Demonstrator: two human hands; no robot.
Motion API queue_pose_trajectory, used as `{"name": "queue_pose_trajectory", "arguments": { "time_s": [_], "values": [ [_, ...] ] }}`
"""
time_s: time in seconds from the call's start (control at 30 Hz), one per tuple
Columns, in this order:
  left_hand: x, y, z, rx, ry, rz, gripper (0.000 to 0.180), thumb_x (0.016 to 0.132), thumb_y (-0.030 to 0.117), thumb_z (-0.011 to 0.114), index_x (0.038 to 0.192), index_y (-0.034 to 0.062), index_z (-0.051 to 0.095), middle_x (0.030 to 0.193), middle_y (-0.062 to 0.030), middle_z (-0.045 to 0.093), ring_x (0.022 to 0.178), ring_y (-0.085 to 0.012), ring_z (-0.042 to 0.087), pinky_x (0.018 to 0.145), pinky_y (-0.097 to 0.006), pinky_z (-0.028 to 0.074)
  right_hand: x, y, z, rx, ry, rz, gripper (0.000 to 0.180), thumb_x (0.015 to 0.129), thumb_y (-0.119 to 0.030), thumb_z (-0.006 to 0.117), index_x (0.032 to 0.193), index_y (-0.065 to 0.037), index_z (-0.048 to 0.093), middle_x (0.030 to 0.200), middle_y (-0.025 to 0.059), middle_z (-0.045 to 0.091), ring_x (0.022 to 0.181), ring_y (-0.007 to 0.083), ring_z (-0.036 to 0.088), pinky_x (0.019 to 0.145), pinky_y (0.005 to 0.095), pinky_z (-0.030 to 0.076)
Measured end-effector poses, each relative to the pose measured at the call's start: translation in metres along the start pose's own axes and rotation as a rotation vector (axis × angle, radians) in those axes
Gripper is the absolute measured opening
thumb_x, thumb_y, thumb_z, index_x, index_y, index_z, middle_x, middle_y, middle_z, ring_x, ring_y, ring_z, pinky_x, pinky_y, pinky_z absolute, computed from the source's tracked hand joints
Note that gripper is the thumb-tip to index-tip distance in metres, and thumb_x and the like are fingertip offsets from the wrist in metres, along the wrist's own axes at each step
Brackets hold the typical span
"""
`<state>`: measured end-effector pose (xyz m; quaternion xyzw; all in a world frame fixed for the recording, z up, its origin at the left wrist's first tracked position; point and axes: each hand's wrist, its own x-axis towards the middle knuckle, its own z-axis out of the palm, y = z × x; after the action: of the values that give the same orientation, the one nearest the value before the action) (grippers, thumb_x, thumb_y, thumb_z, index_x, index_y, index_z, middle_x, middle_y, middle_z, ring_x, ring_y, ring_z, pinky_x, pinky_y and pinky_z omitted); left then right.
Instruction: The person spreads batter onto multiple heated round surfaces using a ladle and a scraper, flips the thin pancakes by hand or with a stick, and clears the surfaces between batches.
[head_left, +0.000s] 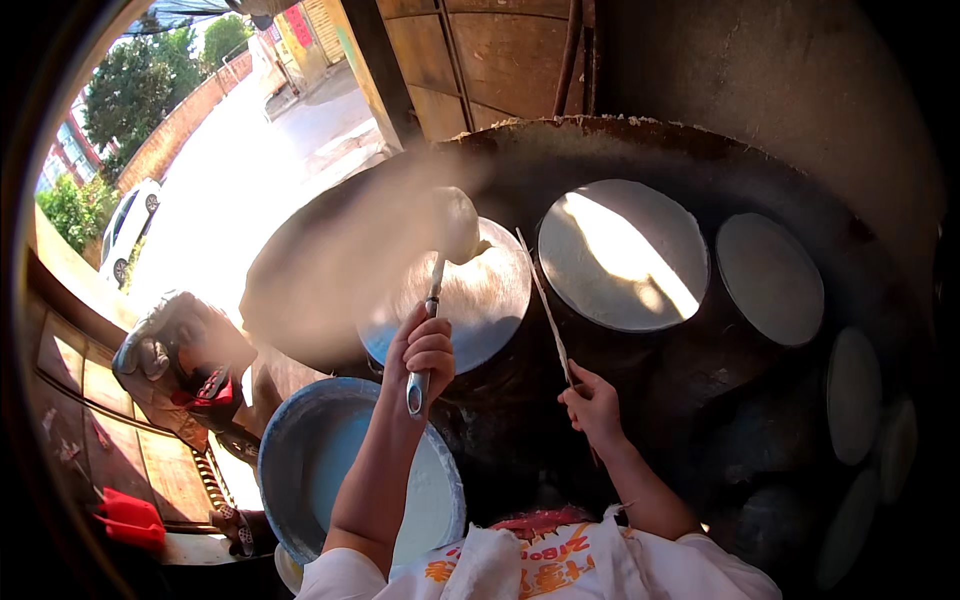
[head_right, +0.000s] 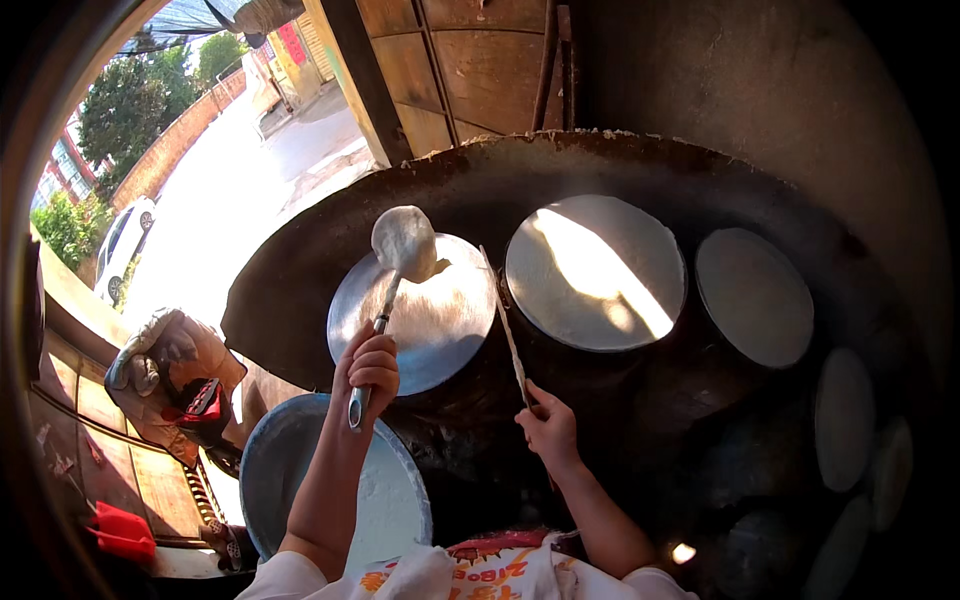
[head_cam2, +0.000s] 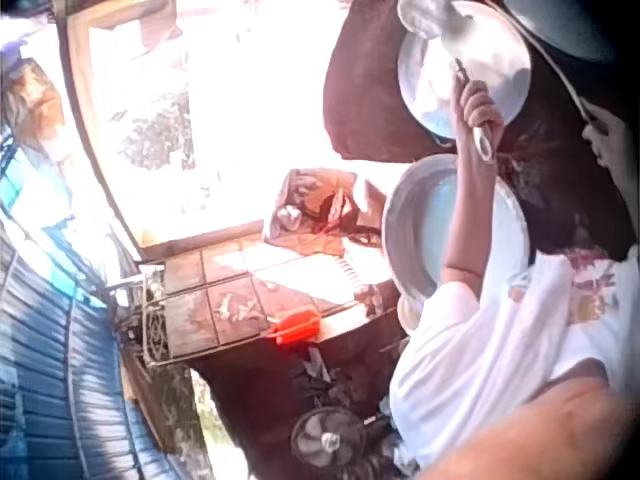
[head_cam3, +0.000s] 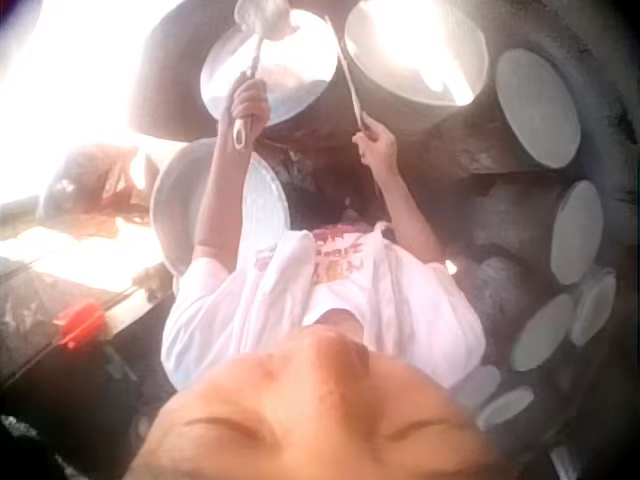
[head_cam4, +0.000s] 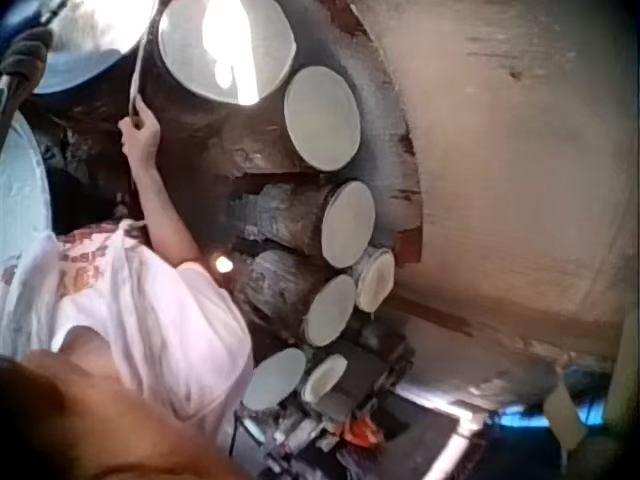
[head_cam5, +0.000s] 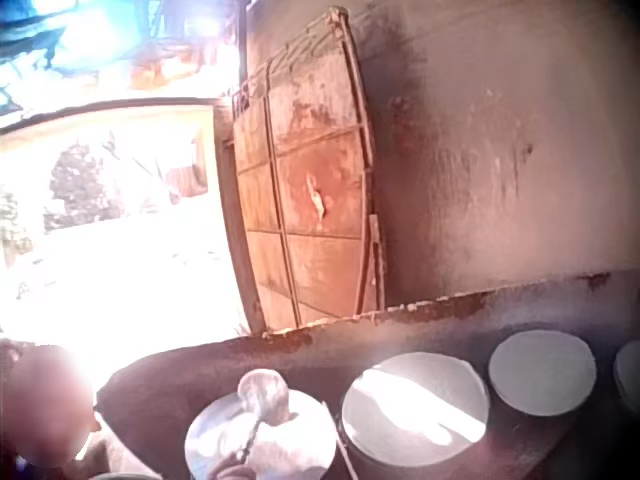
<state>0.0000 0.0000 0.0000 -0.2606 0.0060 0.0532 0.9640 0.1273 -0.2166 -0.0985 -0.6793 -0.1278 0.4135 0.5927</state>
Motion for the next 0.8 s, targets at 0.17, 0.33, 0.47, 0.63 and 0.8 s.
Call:
{"name": "queue_pose_trajectory", "arguments": {
  "time_s": [0.17,0.33,0.47,0.63,0.8],
  "values": [
    [0.05,0.025,-0.006,0.118,0.101,0.027,0.039,0.095,0.033,0.044,0.063,0.0109,0.035,0.049,0.0044,0.032,0.04,-0.0077,0.037,0.039,-0.023,0.035,0.098,-0.005,0.042,0.227,0.106,-0.178,0.044,0.076,0.005,0.058,0.119,-0.001,0.055,0.094,0.0031,0.058,0.069,0.0078,0.056,0.049,0.0207,0.048],
    [0.069,0.052,-0.019,1.09,0.636,0.345,0.039,0.092,0.023,0.052,0.129,0.0332,0.042,0.061,0.0031,0.035,0.044,-0.0062,0.033,0.04,-0.022,0.029,0.092,0.024,0.064,0.17,0.201,-0.253,0.039,0.068,0.009,0.058,0.106,0.001,0.058,0.102,0.0082,0.051,0.086,0.0169,0.055,0.073,0.0279,0.047],
    [0.086,0.069,-0.032,1.549,0.756,0.525,0.06,0.089,0.015,0.054,0.142,0.0231,0.026,0.057,0.0,0.038,0.042,-0.0093,0.036,0.04,-0.026,0.033,0.117,0.006,0.086,-0.337,0.241,-0.542,0.039,0.065,0.011,0.053,0.103,0.001,0.052,0.095,0.0162,0.047,0.091,0.0317,0.049,0.08,0.0336,0.043],
    [0.068,0.108,-0.008,1.946,0.837,0.654,0.056,0.088,0.013,0.053,0.139,0.0203,0.034,0.057,-0.0008,0.043,0.04,-0.0107,0.039,0.037,-0.026,0.033,0.127,-0.033,0.054,-0.802,0.35,-0.816,0.024,0.071,0.006,0.052,0.092,-0.002,0.058,0.091,0.0123,0.051,0.084,0.0329,0.05,0.071,0.0394,0.045],
    [0.054,0.17,-0.055,2.463,0.804,0.901,0.052,0.087,0.013,0.053,0.137,0.0213,0.039,0.079,-0.0068,0.059,0.05,-0.0131,0.047,0.046,-0.028,0.04,0.129,-0.022,0.086,-0.728,0.199,-0.777,0.026,0.073,0.002,0.054,0.098,-0.004,0.059,0.091,0.011,0.054,0.086,0.0304,0.053,0.074,0.0372,0.046]
  ]
}}
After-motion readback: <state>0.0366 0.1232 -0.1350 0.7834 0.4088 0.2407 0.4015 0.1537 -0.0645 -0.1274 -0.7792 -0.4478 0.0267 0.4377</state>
